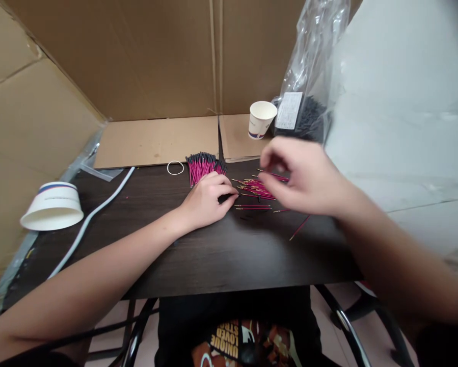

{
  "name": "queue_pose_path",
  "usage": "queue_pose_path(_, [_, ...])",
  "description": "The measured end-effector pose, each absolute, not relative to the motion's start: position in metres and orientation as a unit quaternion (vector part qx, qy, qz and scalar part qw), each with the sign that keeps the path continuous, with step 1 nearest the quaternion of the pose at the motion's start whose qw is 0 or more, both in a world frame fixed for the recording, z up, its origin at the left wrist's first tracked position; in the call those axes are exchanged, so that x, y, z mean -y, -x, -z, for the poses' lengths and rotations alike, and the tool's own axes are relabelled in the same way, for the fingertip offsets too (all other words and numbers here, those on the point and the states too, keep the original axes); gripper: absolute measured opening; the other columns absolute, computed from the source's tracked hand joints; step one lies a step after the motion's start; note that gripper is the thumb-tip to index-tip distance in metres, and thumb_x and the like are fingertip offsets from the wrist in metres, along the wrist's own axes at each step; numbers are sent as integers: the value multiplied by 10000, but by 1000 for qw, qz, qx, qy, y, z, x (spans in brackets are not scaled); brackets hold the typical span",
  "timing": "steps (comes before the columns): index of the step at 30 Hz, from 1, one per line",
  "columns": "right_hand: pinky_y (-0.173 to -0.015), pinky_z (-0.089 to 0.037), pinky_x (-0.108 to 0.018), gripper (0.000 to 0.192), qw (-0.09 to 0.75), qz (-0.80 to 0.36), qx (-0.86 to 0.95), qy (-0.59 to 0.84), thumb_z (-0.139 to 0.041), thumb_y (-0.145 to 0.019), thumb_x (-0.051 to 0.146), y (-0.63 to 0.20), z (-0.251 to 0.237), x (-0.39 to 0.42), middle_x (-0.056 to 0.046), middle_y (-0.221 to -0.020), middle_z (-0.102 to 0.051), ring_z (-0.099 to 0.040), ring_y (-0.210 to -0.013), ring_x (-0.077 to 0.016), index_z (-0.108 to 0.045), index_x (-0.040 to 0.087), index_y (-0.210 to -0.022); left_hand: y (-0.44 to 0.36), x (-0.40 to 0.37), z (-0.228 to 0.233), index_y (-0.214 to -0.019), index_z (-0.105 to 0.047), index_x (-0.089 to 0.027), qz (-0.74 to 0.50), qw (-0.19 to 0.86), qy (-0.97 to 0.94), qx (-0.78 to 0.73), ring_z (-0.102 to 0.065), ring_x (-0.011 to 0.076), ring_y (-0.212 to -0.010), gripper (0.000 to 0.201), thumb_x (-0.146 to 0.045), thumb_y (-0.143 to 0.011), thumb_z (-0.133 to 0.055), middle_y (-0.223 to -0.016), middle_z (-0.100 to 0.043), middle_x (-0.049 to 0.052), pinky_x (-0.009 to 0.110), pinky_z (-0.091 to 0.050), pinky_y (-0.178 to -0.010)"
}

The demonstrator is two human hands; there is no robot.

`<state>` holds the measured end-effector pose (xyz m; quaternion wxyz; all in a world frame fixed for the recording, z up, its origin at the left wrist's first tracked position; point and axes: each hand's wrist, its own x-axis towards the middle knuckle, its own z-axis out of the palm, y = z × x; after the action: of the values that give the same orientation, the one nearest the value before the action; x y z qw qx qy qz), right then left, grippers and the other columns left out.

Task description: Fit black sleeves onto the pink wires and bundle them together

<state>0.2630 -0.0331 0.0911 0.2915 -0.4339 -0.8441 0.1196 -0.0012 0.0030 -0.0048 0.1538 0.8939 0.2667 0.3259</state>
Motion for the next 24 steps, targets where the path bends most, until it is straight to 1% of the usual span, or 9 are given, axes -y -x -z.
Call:
queue_pose_path(2, [-688, -417, -324, 34, 227, -126, 859, 441, -697, -943, 194, -261, -76, 31, -45, -875, -701, -591, -743, -182, -678, 177, -965, 1, -3, 4, -1005, -857, -180, -325, 154, -895, -265, -680, 235, -919, 159, -161, -1034, -701, -965, -780, 72, 419, -587, -897])
queue_pose_path(5, [-691, -371, -318, 8, 128, -133, 871, 456, -652, -963, 187, -260, -56, 29, -47, -890, -698, -583, -757, -184, -647, 192, -959, 1, -2, 4, -1017, -847, -183, -321, 157, -894, -269, -686, 238, -933, 158, -156, -1036, -692, -982, -782, 76, 423, -588, -916])
queue_pose_path(8, [-670, -325, -326, 67, 64, -104, 870, 478, -615, -1003, 212, -261, -50, 30, -71, -944, -717, -579, -755, -188, -648, 187, -951, 1, -2, 3, -1020, -828, -172, -315, 159, -894, -276, -695, 245, -944, 141, -159, -1038, -689, -995, -777, 87, 432, -591, -920])
queue_pose_path(11, [-651, -293, -336, 121, 19, -82, 869, 487, -581, -1030, 229, -261, -53, 30, -94, -967, -729, -579, -735, -194, -662, 177, -956, 1, -1, 3, -1003, -804, -160, -310, 157, -893, -284, -700, 250, -953, 128, -166, -1043, -683, -995, -766, 94, 441, -593, -922])
queue_pose_path(15, [-645, -287, -344, 147, 4, -71, 870, 489, -568, -1044, 247, -260, -55, 31, -107, -979, -735, -575, -710, -196, -682, 168, -994, 1, 0, 2, -998, -773, -171, -301, 162, -894, -291, -700, 252, -973, 123, -165, -1048, -660, -998, -756, 90, 440, -592, -932])
queue_pose_path(20, [-658, -310, -346, 135, 20, -90, 881, 463, -574, -1069, 241, -258, -51, 31, -110, -1041, -751, -622, -773, -210, -678, 171, -1018, 2, -1, -1, -977, -732, -177, -276, 169, -899, -297, -674, 253, -964, 109, -159, -1032, -640, -989, -744, 88, 435, -579, -916])
queue_pose_path(24, [-658, -321, -356, 118, 20, -91, 884, 459, -589, -1090, 211, -254, -45, 31, -121, -1032, -762, -640, -797, -228, -686, 165, -1042, 2, 0, -4, -969, -699, -177, -271, 173, -900, -295, -661, 245, -938, 91, -169, -1024, -627, -983, -743, 88, 432, -575, -901])
